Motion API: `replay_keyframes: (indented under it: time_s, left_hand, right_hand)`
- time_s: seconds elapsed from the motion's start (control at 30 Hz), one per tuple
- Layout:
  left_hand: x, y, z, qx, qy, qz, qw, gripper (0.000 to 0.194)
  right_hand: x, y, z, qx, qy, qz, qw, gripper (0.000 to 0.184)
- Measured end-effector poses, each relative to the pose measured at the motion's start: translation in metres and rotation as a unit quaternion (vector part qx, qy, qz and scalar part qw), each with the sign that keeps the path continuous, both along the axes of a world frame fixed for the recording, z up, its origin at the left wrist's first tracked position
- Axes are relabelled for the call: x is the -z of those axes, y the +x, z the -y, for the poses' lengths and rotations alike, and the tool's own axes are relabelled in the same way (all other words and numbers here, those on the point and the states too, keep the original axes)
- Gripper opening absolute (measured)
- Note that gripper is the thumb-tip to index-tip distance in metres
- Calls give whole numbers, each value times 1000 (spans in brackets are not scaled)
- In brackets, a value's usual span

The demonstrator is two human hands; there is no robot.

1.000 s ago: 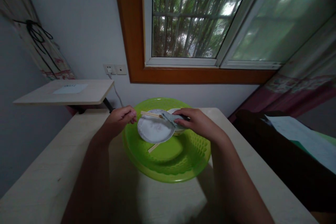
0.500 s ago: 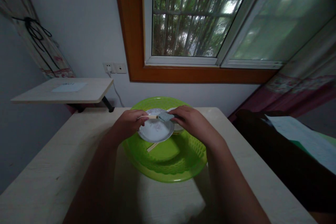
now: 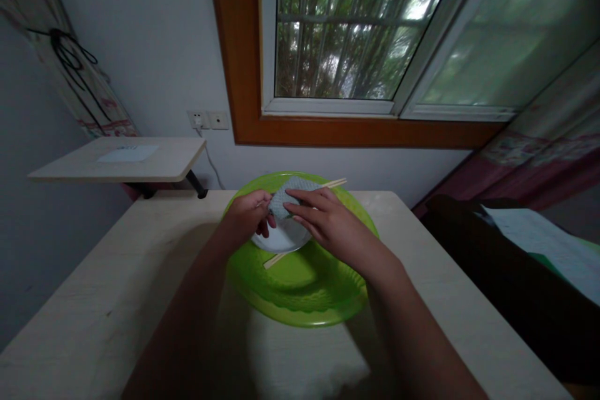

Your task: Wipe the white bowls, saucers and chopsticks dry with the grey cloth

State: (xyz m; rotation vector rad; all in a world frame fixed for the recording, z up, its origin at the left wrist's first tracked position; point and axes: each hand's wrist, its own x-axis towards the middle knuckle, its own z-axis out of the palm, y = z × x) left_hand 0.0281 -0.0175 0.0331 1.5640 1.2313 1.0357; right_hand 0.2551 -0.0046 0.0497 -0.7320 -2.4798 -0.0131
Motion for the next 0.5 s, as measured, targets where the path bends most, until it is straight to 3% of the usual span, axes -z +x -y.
replay_keyframes:
  time_s: [0.13, 0.33, 0.5]
  left_hand:
    - [4, -6, -7, 35, -76, 120, 989, 23]
    - [2, -9, -5, 54, -91, 143, 984, 26]
    - [1, -6, -1, 70, -110, 150, 980, 26]
  right_hand:
    - [1, 6, -7, 20, 15, 2, 1000, 33]
    - [-7, 7, -3, 72, 29, -10, 997, 26]
    - [-4, 0, 6, 16, 5, 9, 1000, 31]
